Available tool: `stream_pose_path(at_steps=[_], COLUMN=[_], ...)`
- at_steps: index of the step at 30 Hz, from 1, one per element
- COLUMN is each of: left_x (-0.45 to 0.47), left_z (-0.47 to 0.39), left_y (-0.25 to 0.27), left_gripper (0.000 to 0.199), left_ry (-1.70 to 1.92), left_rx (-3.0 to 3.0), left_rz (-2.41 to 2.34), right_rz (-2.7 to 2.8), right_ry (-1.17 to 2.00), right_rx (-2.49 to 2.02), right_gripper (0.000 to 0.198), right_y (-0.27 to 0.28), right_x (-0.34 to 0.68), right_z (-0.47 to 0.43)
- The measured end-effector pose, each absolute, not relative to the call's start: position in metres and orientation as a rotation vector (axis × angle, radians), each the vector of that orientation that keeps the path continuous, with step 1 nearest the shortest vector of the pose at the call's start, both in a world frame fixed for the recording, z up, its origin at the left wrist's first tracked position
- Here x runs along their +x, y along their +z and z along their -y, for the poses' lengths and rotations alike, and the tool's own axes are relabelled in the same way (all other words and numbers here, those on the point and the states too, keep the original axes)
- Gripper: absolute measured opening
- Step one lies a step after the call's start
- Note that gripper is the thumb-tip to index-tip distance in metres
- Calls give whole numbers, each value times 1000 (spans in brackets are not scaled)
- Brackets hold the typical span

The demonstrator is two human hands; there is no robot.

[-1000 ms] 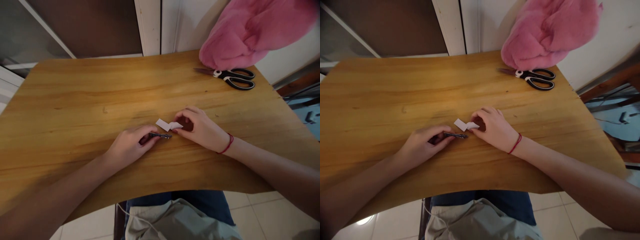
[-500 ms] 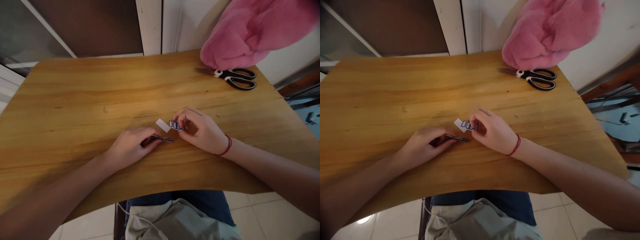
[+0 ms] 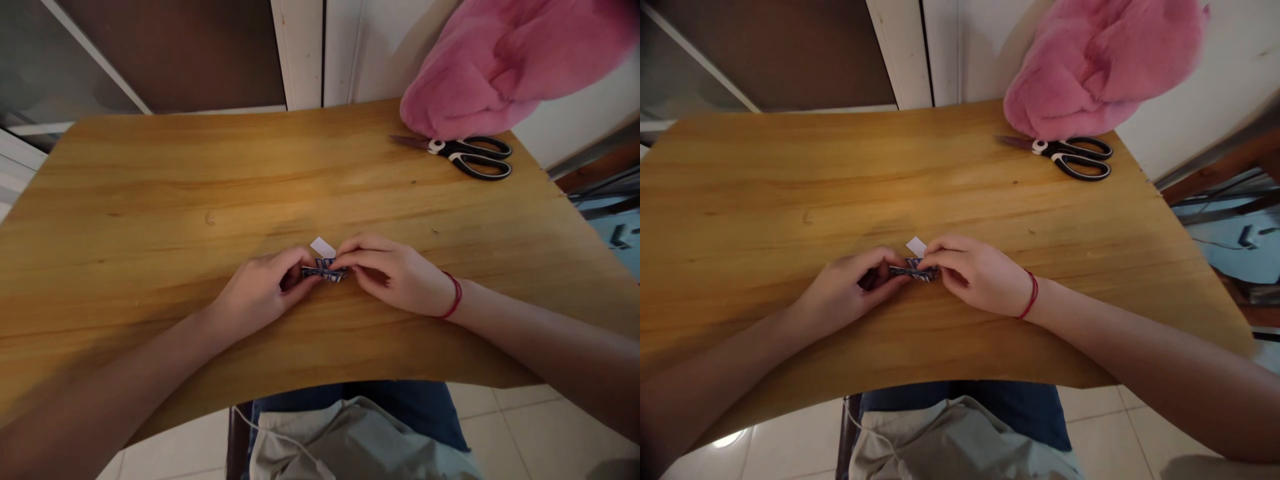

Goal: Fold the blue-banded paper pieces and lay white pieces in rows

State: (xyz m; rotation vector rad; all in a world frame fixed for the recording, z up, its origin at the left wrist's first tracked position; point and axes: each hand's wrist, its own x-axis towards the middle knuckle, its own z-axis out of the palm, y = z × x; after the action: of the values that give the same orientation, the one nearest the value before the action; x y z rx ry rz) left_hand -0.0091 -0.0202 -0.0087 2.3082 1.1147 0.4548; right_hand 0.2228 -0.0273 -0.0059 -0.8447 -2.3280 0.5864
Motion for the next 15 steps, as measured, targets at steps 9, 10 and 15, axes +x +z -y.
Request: stream_pose_path(at_steps=[9,10,15], left_x=[-9,-9,-9], left_z=[17,17,17], left_y=[-5,-4,-4], left_gripper=[17,16,15], left_ry=[361,357,364], left_rx=[2425,2430,2417], left_rz=[-1002,-993,-1016], right_rz=[2354,2337,2203], right_ry=[896,930,594], right_rx=[-703,-710,-1111], right_gripper=[38,37,21], right_y=[4,3,-3], right_x=[227,227,219], right_z=[26,25,22])
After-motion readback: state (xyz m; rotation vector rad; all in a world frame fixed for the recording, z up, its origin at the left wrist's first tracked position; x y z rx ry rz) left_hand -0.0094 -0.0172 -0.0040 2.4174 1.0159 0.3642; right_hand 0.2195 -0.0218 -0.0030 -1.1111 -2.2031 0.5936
